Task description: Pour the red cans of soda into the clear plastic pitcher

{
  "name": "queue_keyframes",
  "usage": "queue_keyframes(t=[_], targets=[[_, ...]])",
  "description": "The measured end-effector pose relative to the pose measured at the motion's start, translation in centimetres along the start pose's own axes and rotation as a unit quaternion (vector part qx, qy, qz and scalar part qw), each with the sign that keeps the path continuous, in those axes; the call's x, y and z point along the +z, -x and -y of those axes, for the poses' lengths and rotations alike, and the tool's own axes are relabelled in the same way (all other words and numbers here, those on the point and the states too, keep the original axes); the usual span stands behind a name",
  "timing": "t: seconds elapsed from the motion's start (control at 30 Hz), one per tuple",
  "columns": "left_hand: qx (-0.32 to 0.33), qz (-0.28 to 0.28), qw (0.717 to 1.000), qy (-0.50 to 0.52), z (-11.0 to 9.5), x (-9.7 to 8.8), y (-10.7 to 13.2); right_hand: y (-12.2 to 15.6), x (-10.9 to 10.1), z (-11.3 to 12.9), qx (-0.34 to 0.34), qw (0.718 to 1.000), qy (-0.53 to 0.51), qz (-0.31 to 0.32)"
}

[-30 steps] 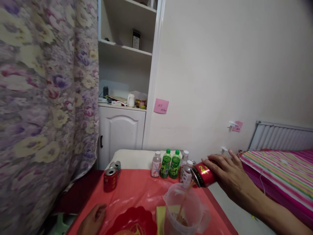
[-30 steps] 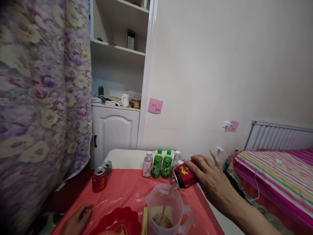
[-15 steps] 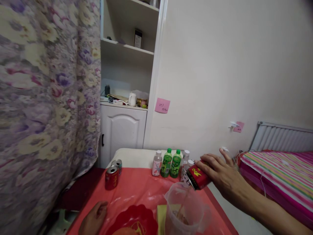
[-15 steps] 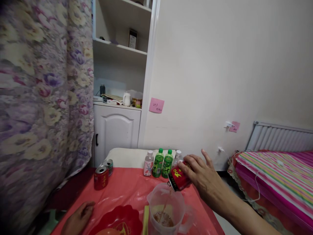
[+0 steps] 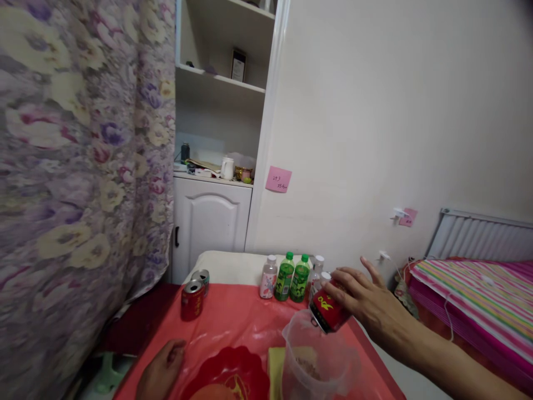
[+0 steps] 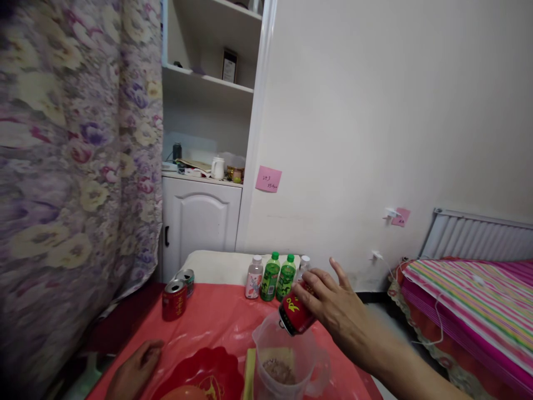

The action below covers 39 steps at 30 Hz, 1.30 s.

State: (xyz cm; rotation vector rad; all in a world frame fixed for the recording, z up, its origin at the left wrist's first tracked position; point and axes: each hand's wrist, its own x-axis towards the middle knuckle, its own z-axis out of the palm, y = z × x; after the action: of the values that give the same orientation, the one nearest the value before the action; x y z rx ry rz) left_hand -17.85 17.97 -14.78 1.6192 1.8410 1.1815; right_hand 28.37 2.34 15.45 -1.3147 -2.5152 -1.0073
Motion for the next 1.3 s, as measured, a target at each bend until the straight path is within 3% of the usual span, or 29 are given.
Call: queue_keyframes(t=[0.47, 0.8, 1.3], targets=[[0.002, -0.008, 1.000, 0.013, -0.7, -0.1, 0.2, -0.4, -0.1, 0.8, -0.012, 1.000, -0.016, -0.013], [0.004, 0.003, 1.000, 0.006, -0.6, 0.0, 0.2, 0.7, 2.5, 1.2, -0.043, 0.998, 0.035, -0.031], [0.000, 0.016, 1.000, -0.003, 0.0, 0.2, -0.1, 0.5, 2.3, 1.5, -0.045, 0.999, 0.004, -0.010]])
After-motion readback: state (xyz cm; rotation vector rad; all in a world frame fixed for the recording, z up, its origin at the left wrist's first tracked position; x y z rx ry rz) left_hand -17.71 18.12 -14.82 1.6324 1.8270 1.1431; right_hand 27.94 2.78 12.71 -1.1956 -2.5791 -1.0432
